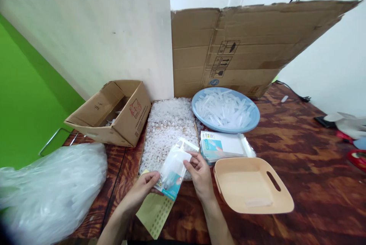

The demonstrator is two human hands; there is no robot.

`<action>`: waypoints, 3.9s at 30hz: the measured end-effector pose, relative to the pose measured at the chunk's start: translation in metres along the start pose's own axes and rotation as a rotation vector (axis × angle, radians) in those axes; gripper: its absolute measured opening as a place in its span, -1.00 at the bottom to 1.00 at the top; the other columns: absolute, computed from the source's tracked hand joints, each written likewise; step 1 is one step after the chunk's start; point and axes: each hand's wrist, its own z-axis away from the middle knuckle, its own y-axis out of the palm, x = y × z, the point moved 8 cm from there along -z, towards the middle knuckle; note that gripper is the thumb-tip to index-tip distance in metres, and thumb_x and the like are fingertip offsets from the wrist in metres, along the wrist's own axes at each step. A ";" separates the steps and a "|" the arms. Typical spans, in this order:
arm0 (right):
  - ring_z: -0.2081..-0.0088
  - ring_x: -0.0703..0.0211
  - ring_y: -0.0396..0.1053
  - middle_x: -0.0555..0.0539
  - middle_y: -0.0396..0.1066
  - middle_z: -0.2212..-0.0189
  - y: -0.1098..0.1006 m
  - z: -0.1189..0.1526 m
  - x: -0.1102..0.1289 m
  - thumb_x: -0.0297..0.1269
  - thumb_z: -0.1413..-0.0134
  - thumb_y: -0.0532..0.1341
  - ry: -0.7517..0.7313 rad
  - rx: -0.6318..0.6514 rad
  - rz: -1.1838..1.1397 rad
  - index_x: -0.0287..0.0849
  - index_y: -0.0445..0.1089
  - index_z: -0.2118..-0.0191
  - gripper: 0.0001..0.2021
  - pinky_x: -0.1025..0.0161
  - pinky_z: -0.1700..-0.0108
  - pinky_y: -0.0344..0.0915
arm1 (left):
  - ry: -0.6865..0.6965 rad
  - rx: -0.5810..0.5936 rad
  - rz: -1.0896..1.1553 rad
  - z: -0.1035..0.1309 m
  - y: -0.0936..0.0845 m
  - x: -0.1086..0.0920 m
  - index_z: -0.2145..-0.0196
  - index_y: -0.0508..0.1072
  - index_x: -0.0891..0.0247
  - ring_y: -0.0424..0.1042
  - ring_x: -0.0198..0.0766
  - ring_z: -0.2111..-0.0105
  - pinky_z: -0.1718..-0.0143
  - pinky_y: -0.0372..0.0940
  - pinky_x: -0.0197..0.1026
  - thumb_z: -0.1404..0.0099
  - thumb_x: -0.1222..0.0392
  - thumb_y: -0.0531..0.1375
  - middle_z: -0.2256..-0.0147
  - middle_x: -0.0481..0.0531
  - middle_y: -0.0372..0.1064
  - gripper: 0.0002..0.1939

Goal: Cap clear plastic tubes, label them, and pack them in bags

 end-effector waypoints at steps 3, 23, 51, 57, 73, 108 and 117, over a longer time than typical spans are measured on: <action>0.31 0.07 0.51 -0.04 0.57 0.39 -0.002 0.002 -0.001 -0.10 -0.04 0.48 -0.024 -0.046 0.047 -0.15 0.46 0.08 -0.61 0.24 0.26 0.40 | 0.025 -0.013 -0.011 0.001 0.001 0.005 0.33 0.53 0.33 0.43 -0.20 0.36 0.33 0.44 -0.19 -0.28 -0.30 0.26 0.39 0.04 0.44 -0.46; 0.10 -0.11 0.54 -0.24 0.56 0.09 0.020 0.006 0.037 0.06 -0.29 0.20 -0.195 -0.182 0.400 -0.20 0.51 0.05 -0.59 0.12 0.21 0.55 | 0.925 -0.277 -1.353 0.042 0.046 -0.057 -0.25 0.32 0.38 0.40 0.09 -0.18 -0.11 0.43 0.09 -0.47 0.22 0.16 -0.20 0.34 0.39 -0.55; -0.10 -0.05 0.51 -0.22 0.53 -0.09 0.053 0.014 0.022 -0.31 -0.45 0.00 -0.341 0.260 0.743 -0.17 0.40 -0.20 -0.64 0.13 -0.09 0.46 | 0.991 -0.304 -0.996 -0.006 0.038 -0.114 0.08 0.52 0.29 0.54 -0.14 0.15 0.10 0.53 -0.09 -0.43 0.38 0.18 0.17 0.15 0.53 -0.83; -0.05 -0.01 0.53 -0.20 0.55 -0.03 0.058 0.015 0.023 -0.37 -0.44 -0.02 -0.390 0.291 0.790 -0.14 0.43 -0.16 -0.63 0.11 -0.10 0.46 | 1.040 -0.188 -1.234 -0.001 0.042 -0.116 0.04 0.49 0.33 0.55 -0.11 0.14 0.10 0.54 -0.06 -0.49 0.35 0.10 0.15 0.19 0.54 -0.80; 0.00 -0.01 0.53 -0.17 0.55 0.03 0.060 0.019 0.025 -0.49 -0.38 -0.03 -0.406 0.345 0.874 -0.11 0.42 -0.13 -0.61 0.07 -0.06 0.46 | 1.032 -0.078 -1.394 -0.002 0.044 -0.111 0.09 0.48 0.33 0.54 -0.11 0.19 0.18 0.52 -0.09 -0.48 0.36 0.10 0.19 0.14 0.53 -0.84; 0.27 0.04 0.56 -0.16 0.57 0.24 0.058 0.024 0.030 -0.41 -0.46 -0.07 -0.539 0.312 1.053 -0.14 0.46 0.02 -0.65 0.23 0.26 0.43 | 1.028 -0.119 -1.158 0.002 0.042 -0.117 0.05 0.49 0.29 0.57 -0.13 0.14 0.10 0.54 -0.09 -0.46 0.37 0.15 0.15 0.15 0.55 -0.83; 0.28 0.03 0.57 -0.19 0.57 0.24 0.058 0.026 0.032 -0.50 -0.38 -0.06 -0.575 0.333 1.075 -0.19 0.46 -0.05 -0.62 0.23 0.26 0.44 | 1.036 -0.072 -1.163 0.006 0.037 -0.114 -0.01 0.48 0.26 0.57 -0.15 0.11 0.07 0.53 -0.12 -0.47 0.33 0.16 0.10 0.15 0.55 -0.80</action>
